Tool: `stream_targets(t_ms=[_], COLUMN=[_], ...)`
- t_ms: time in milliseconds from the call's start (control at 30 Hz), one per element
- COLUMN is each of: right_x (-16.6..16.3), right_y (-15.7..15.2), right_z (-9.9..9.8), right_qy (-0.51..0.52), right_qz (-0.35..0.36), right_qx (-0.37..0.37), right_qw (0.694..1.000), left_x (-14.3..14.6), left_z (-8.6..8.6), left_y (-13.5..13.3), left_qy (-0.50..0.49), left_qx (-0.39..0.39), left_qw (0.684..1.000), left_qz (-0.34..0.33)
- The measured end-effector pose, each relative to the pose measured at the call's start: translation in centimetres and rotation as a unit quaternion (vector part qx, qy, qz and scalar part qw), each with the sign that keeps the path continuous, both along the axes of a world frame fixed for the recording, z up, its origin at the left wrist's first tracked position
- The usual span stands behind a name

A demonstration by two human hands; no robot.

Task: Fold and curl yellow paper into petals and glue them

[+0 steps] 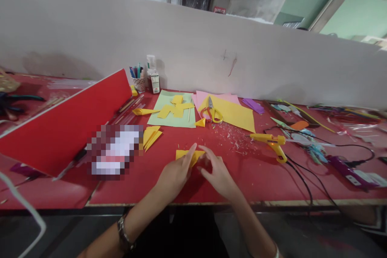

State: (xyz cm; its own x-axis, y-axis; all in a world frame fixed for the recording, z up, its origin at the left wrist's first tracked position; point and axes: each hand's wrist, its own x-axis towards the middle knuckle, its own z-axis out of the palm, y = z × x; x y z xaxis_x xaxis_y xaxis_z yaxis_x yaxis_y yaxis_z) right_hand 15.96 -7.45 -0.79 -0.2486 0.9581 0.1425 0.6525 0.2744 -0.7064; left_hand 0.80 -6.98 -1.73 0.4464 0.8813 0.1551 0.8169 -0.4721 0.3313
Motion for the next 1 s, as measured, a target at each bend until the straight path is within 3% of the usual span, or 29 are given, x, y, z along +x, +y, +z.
stream_targets(t_ms=[167,267,400,600,733,833,1000], right_x=[0.0,0.3,0.5,0.9,1.1,1.5,2.8], right_y=[0.0,0.0,0.0,-0.2,-0.8,-1.0,-1.3], right_z=[-1.0,-1.3,-1.2,-0.6,0.1,0.5,0.8], right_qy=[0.024,0.030,0.041,0.073,0.075,0.035,-0.102], right_qz=[0.073,0.070,0.105,0.144,0.156,0.181,0.193], right_qx=[0.066,0.094,0.078,0.047,0.001,-0.017,0.054], right_qw=[0.995,0.993,0.991,0.986,0.985,0.983,0.974], left_x=[-0.1,-0.7,-1.9,-4.3,-5.0,-4.4,-3.1], left_z=[-0.4,0.0,1.0,1.5,1.4,1.4,1.3], left_y=[-0.5,-0.8,-1.0,-1.1,-1.6,-2.1,-2.5], left_qy=[-0.039,-0.103,-0.087,-0.035,-0.024,-0.015,-0.008], left_qx=[-0.006,-0.054,-0.122,-0.165,-0.138,-0.100,-0.055], left_qw=[0.989,0.974,0.968,0.967,0.964,0.976,0.989], left_qz=[-0.143,-0.195,-0.200,-0.192,-0.224,-0.192,-0.139])
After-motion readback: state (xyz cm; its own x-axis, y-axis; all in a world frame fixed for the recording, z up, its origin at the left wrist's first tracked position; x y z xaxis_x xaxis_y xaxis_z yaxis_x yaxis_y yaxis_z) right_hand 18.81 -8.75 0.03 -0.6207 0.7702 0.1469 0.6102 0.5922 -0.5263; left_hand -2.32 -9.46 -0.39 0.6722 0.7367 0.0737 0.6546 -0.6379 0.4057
